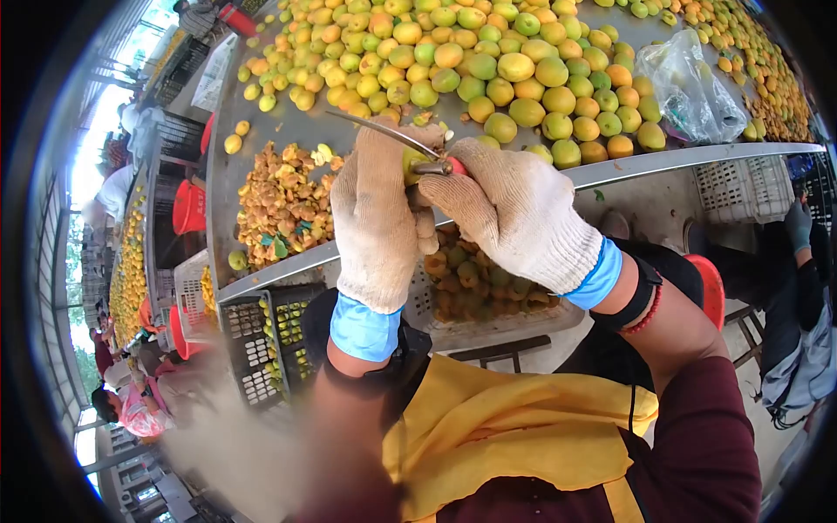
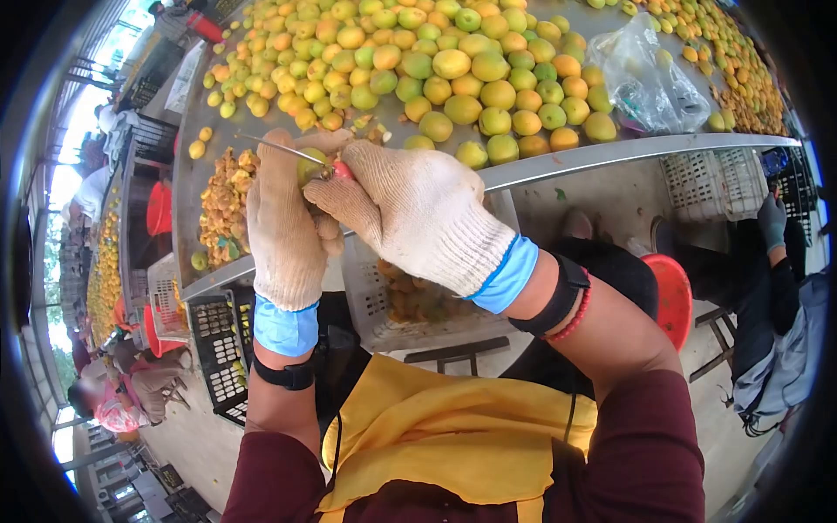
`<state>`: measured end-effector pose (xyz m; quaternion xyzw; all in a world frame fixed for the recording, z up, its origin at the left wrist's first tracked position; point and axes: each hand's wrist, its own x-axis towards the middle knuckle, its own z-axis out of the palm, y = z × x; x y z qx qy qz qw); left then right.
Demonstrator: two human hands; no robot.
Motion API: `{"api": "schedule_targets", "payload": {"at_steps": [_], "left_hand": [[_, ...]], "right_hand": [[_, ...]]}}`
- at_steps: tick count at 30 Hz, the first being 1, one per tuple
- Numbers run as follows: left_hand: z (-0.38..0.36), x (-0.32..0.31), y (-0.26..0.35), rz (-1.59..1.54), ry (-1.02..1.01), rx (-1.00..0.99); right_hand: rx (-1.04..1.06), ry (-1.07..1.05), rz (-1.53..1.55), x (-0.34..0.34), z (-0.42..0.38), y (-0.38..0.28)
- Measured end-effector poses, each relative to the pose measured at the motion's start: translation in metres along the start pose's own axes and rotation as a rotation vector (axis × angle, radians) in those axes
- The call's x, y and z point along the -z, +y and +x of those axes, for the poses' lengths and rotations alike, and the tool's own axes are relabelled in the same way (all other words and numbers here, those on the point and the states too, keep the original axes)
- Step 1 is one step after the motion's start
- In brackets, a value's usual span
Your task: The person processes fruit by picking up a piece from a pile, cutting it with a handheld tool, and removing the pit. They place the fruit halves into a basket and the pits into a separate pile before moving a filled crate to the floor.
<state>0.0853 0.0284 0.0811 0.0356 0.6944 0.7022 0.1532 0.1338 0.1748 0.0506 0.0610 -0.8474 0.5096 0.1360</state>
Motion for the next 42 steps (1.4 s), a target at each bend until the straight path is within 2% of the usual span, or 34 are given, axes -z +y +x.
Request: {"api": "schedule_targets", "payload": {"at_steps": [2, 5, 9, 11, 12, 13, 14, 15, 17, 18, 19, 20, 21, 22, 23, 24, 25, 27, 29, 31, 33, 37, 39, 42], "left_hand": [[0.005, 0.001, -0.006, 0.046, 0.021, -0.034], [0.014, 0.007, -0.021, 0.006, 0.046, 0.014], [0.026, 0.023, -0.038, 0.010, 0.140, -0.056], [0.030, 0.027, -0.039, 0.041, 0.208, -0.066], [0.029, 0.028, -0.034, -0.067, 0.173, -0.013], [0.030, 0.030, -0.031, -0.174, 0.137, 0.040], [0.035, 0.044, -0.038, -0.232, -0.041, 0.048], [0.033, 0.041, -0.035, -0.234, -0.040, 0.049], [0.030, 0.034, -0.025, -0.563, 0.016, 0.167], [0.037, 0.053, -0.038, -0.639, -0.105, 0.193], [0.037, 0.055, -0.039, -0.637, -0.098, 0.183], [0.038, 0.054, -0.038, -0.601, -0.141, 0.068], [0.039, 0.054, -0.037, -0.564, -0.188, -0.045], [0.043, 0.058, -0.040, -0.591, -0.294, -0.125], [0.045, 0.057, -0.041, -0.587, -0.297, -0.133], [0.044, 0.054, -0.042, -0.629, -0.269, -0.144], [0.043, 0.050, -0.042, -0.673, -0.239, -0.153], [0.035, 0.039, -0.039, -0.695, -0.195, -0.118], [0.027, 0.030, -0.034, -0.763, -0.195, -0.027], [0.023, 0.022, -0.032, -0.725, -0.175, -0.039], [0.020, 0.018, -0.031, -0.619, -0.116, -0.052], [0.017, 0.019, -0.029, -0.568, -0.182, -0.084], [0.021, 0.025, -0.030, -0.427, -0.306, -0.194], [0.023, 0.022, -0.032, -0.451, -0.244, -0.242]], "right_hand": [[0.148, 0.093, -0.271, -0.005, 0.005, 0.010], [0.172, 0.079, -0.166, -0.024, 0.015, 0.022], [0.090, 0.095, -0.098, -0.042, 0.025, 0.022], [-0.563, -0.339, 0.643, -0.030, 0.034, 0.009], [-0.632, -0.540, 0.778, -0.015, 0.040, 0.009], [-0.635, -0.545, 0.780, -0.017, 0.036, 0.011], [-0.574, -0.495, 0.840, -0.021, 0.030, 0.014], [-0.510, -0.444, 0.896, -0.025, 0.024, 0.017], [-0.439, -0.400, 0.945, -0.027, 0.019, 0.013], [-0.447, -0.358, 1.067, -0.027, 0.018, 0.009], [-0.453, -0.316, 1.191, -0.027, 0.018, 0.005], [-0.481, -0.450, 0.922, -0.012, 0.022, 0.013], [-0.469, -0.454, 0.923, -0.014, 0.022, 0.012], [-0.506, -0.341, 0.852, -0.018, 0.020, 0.011], [-0.542, -0.225, 0.779, -0.020, 0.018, 0.010], [-0.624, -0.311, 0.834, -0.014, 0.016, 0.009], [-0.572, -0.290, 0.875, -0.017, 0.011, 0.005], [-0.612, -0.191, 0.892, -0.028, 0.005, -0.008], [-0.613, -0.208, 0.914, -0.036, 0.001, -0.004], [-0.491, -0.186, 0.843, -0.042, 0.001, 0.001], [-0.466, -0.173, 0.756, -0.038, 0.002, -0.003], [-0.539, -0.125, 0.868, -0.032, 0.004, -0.004], [-0.563, -0.118, 0.874, -0.029, 0.004, -0.005], [-0.560, -0.098, 0.861, -0.025, 0.001, -0.012]]}}
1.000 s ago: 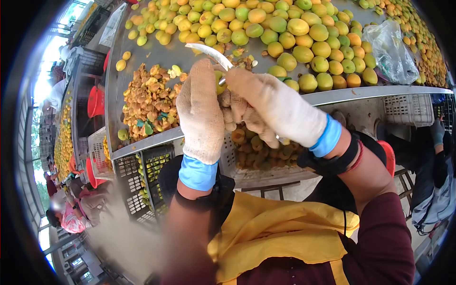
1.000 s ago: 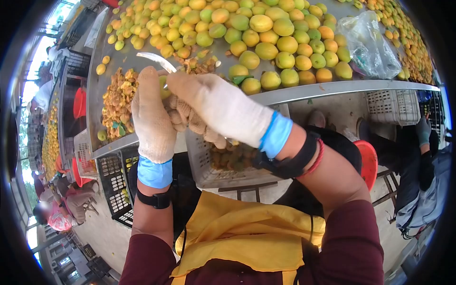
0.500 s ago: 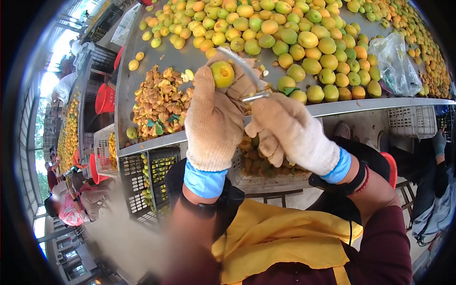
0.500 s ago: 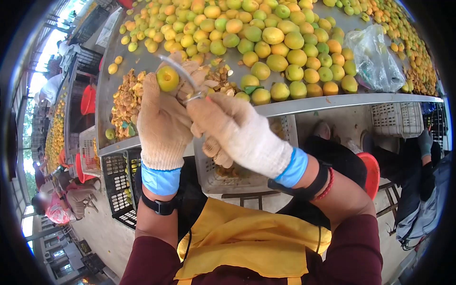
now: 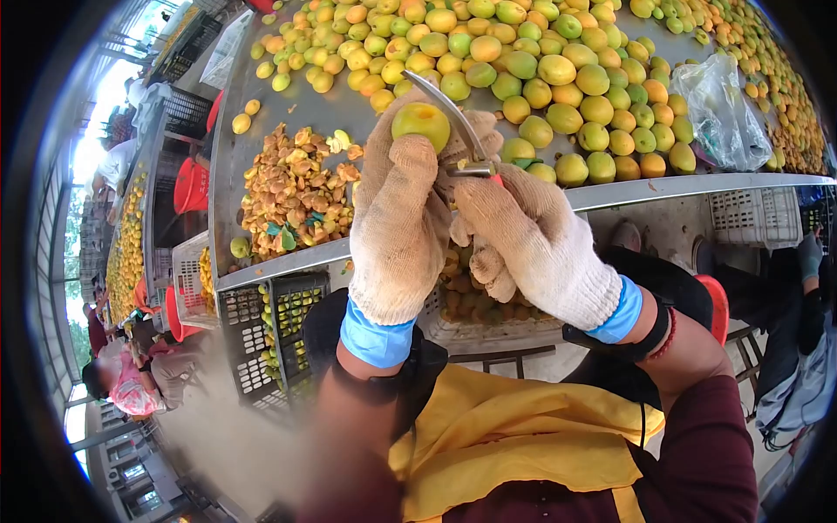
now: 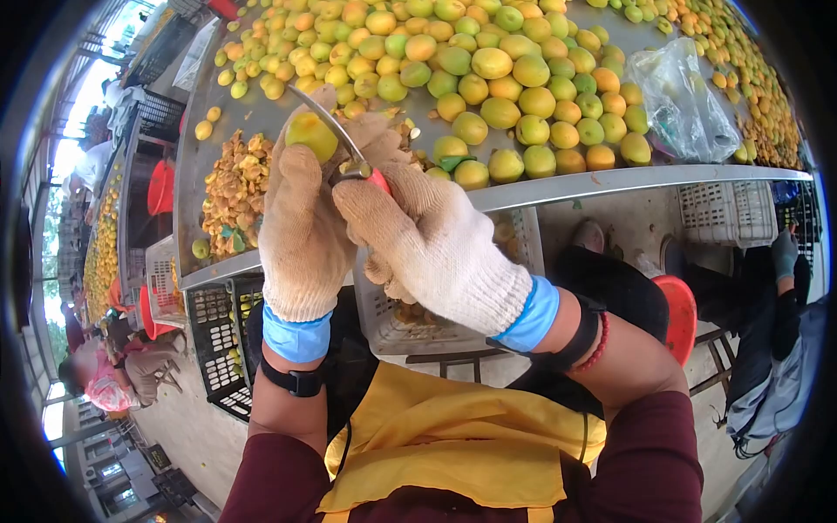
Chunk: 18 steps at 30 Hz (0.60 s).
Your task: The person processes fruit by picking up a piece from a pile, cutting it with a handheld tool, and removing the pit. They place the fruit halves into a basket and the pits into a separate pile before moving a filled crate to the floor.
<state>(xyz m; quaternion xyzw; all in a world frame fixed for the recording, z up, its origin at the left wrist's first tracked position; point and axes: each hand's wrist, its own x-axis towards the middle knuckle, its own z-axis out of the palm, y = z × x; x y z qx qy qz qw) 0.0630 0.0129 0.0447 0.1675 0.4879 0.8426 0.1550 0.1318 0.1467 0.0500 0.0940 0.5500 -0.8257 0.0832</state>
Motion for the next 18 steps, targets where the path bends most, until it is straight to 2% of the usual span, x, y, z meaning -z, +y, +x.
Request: {"api": "schedule_targets", "payload": {"at_steps": [5, 10, 13, 16, 18], "left_hand": [[-0.003, -0.002, 0.001, -0.045, 0.001, 0.011], [-0.006, -0.004, -0.004, 0.030, -0.041, 0.012], [-0.010, -0.012, -0.004, -0.030, 0.040, 0.001], [-0.008, -0.009, -0.002, 0.065, 0.098, -0.033], [-0.003, 0.000, 0.009, 0.443, 0.133, -0.006]], "right_hand": [[0.073, 0.010, -0.186, -0.002, -0.005, -0.002], [0.049, -0.005, -0.331, -0.004, -0.007, -0.007], [0.034, -0.015, -0.459, -0.003, -0.004, -0.005], [0.092, -0.015, -0.563, 0.003, 0.001, 0.003], [0.132, -0.020, -0.596, 0.006, 0.004, 0.005]]}}
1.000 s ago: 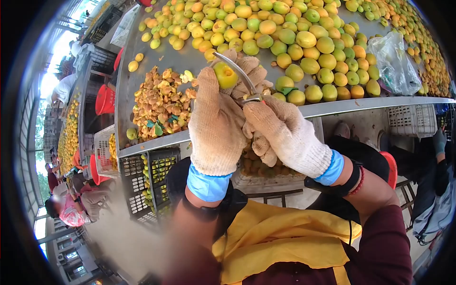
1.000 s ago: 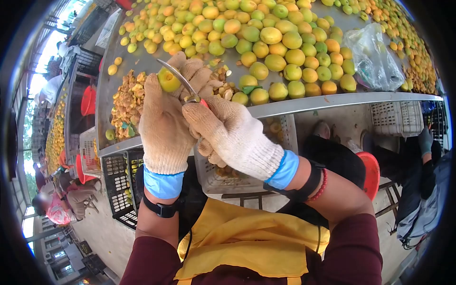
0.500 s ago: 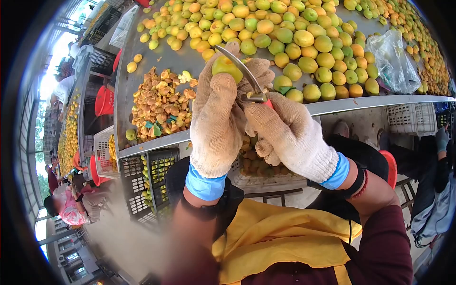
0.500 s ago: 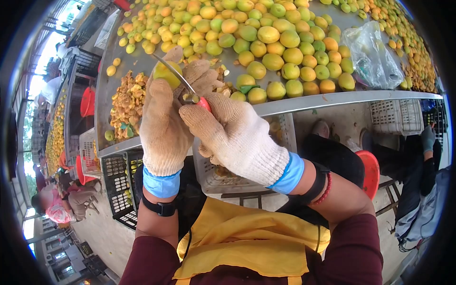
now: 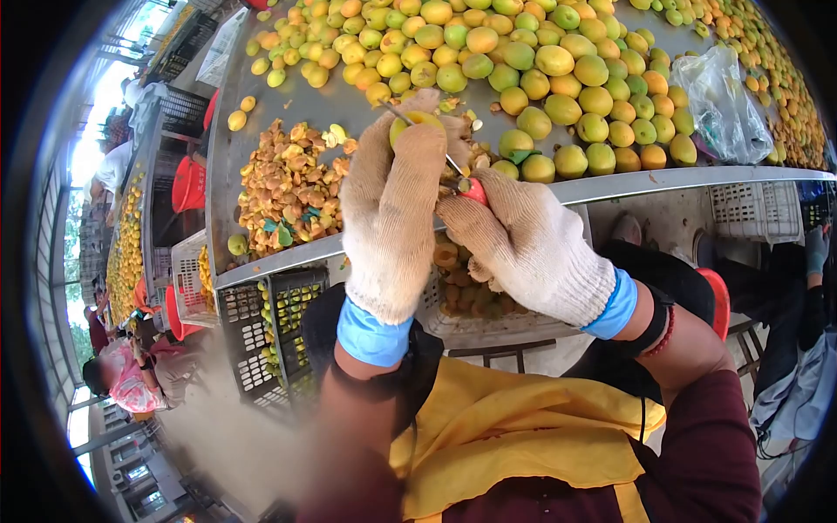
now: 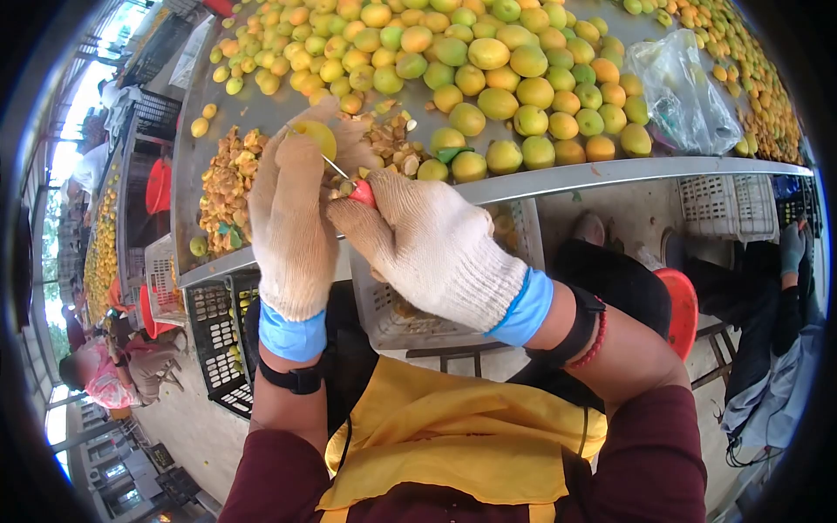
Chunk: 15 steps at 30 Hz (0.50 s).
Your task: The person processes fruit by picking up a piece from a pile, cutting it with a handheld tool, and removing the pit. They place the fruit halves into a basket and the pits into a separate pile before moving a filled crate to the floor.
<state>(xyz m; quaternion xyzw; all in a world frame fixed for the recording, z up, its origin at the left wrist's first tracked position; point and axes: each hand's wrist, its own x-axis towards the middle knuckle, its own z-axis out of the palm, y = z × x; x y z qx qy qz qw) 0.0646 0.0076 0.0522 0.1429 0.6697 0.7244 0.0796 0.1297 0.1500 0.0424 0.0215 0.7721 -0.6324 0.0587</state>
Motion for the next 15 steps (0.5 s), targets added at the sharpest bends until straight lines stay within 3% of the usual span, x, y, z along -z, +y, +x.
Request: {"api": "schedule_targets", "payload": {"at_steps": [1, 3, 4, 5, 7, 8, 12, 15], "left_hand": [[0.002, 0.005, 0.000, 0.000, -0.001, 0.003], [0.004, 0.012, -0.001, 0.339, -0.033, -0.151], [0.004, 0.002, 0.004, 0.068, 0.033, 0.023], [0.006, 0.002, -0.001, 0.068, 0.033, 0.024], [0.009, 0.004, -0.014, -0.439, 0.043, 0.218], [0.006, 0.002, -0.018, -0.571, 0.005, 0.222], [0.007, -0.005, -0.015, -0.571, 0.024, 0.224], [0.006, -0.009, -0.016, -0.450, 0.040, 0.178]], "right_hand": [[0.032, 0.033, -0.120, 0.000, 0.001, 0.001], [0.062, 0.065, -0.238, -0.002, 0.002, 0.002], [0.174, 0.154, -0.338, -0.005, 0.003, 0.002], [0.288, 0.241, -0.437, -0.007, 0.004, 0.003], [0.306, 0.242, -0.520, -0.008, 0.008, 0.012], [0.323, 0.245, -0.604, -0.008, 0.011, 0.015], [0.351, 0.254, -0.584, -0.004, 0.013, 0.017], [0.235, 0.211, -0.561, 0.000, 0.010, 0.006]]}}
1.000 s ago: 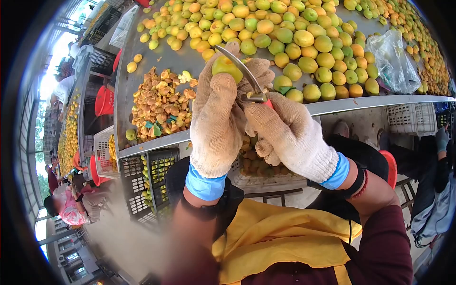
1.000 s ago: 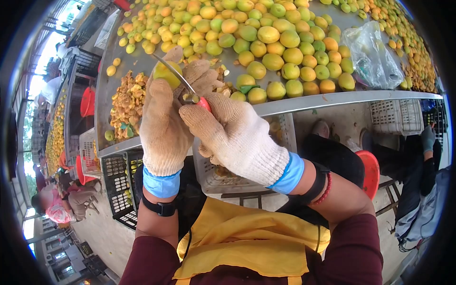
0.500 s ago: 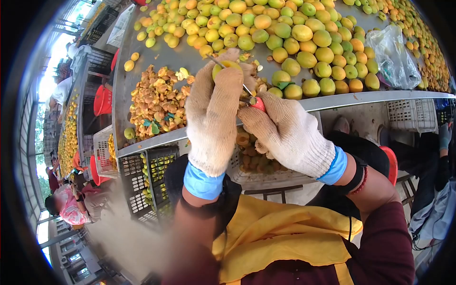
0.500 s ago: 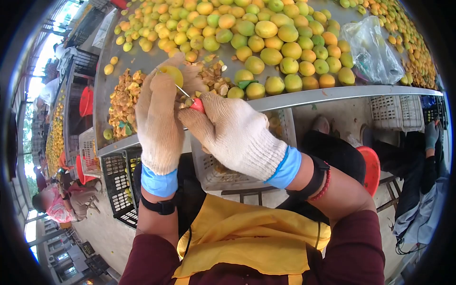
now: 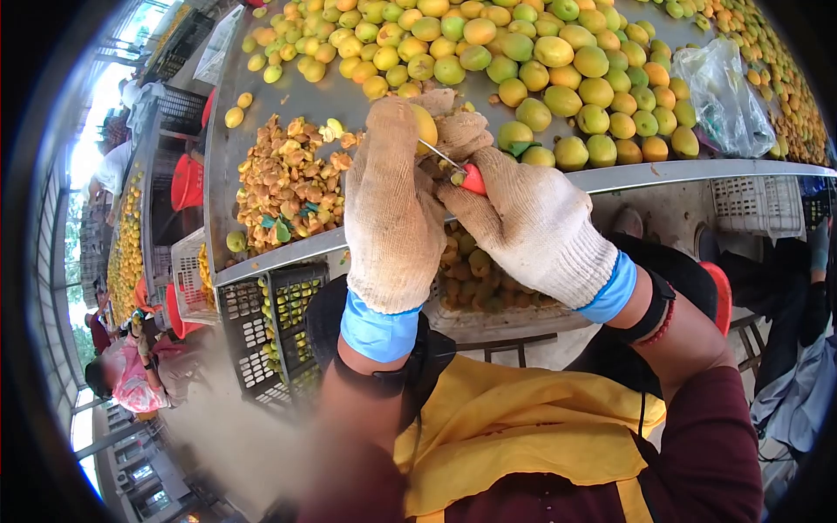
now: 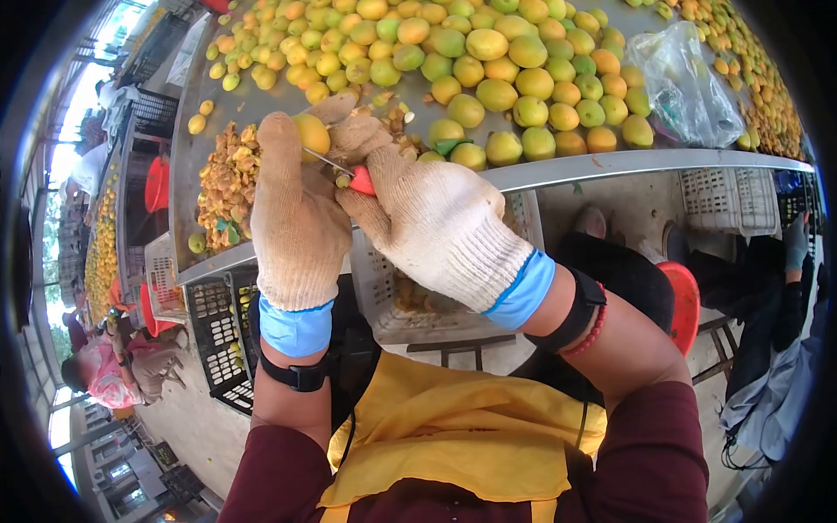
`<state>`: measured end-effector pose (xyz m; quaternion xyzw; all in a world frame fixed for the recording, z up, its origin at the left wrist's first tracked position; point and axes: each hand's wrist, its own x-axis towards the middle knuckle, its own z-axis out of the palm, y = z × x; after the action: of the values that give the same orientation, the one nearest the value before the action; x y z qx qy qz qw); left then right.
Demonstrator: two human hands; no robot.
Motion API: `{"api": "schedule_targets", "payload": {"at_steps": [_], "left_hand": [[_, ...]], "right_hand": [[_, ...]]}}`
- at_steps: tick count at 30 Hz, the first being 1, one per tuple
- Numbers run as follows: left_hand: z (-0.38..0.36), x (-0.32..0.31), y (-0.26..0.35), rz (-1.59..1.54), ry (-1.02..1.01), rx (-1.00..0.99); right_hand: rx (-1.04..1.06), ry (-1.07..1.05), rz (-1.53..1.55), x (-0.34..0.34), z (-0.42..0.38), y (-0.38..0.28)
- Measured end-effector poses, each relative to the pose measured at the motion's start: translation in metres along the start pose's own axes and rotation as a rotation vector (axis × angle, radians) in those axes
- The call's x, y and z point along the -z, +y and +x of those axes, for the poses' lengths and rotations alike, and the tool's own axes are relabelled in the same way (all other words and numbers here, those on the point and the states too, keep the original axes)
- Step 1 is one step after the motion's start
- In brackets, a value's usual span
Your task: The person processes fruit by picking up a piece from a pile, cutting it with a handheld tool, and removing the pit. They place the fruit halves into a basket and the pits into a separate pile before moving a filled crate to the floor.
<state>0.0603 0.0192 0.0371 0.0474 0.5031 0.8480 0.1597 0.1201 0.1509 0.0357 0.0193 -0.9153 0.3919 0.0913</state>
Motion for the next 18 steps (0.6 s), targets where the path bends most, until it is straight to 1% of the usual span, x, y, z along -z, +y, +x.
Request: {"api": "schedule_targets", "payload": {"at_steps": [3, 6, 8, 9, 11, 12, 14, 18], "left_hand": [[-0.002, -0.002, -0.007, -0.063, 0.031, -0.020], [0.000, 0.001, -0.014, -0.131, -0.008, -0.039], [0.001, 0.000, -0.010, 0.034, -0.051, -0.019], [0.001, 0.000, -0.007, 0.032, -0.051, -0.019], [0.000, 0.002, -0.002, 0.069, -0.140, -0.008], [0.000, 0.003, -0.002, 0.065, -0.138, -0.004], [0.000, 0.004, -0.001, 0.057, -0.198, 0.032], [0.002, 0.008, 0.003, -0.051, -0.220, 0.070]], "right_hand": [[-0.026, 0.009, 0.016, -0.005, 0.002, -0.001], [0.003, 0.045, 0.057, -0.014, 0.003, 0.004], [-0.130, -0.127, 0.397, -0.007, 0.003, 0.004], [-0.131, -0.127, 0.396, -0.004, 0.002, 0.003], [-0.330, -0.279, 0.808, 0.000, -0.002, 0.002], [-0.334, -0.280, 0.807, 0.000, -0.004, 0.003], [-0.367, -0.293, 0.963, 0.000, -0.006, 0.006], [-0.401, -0.312, 1.036, 0.000, -0.008, 0.011]]}}
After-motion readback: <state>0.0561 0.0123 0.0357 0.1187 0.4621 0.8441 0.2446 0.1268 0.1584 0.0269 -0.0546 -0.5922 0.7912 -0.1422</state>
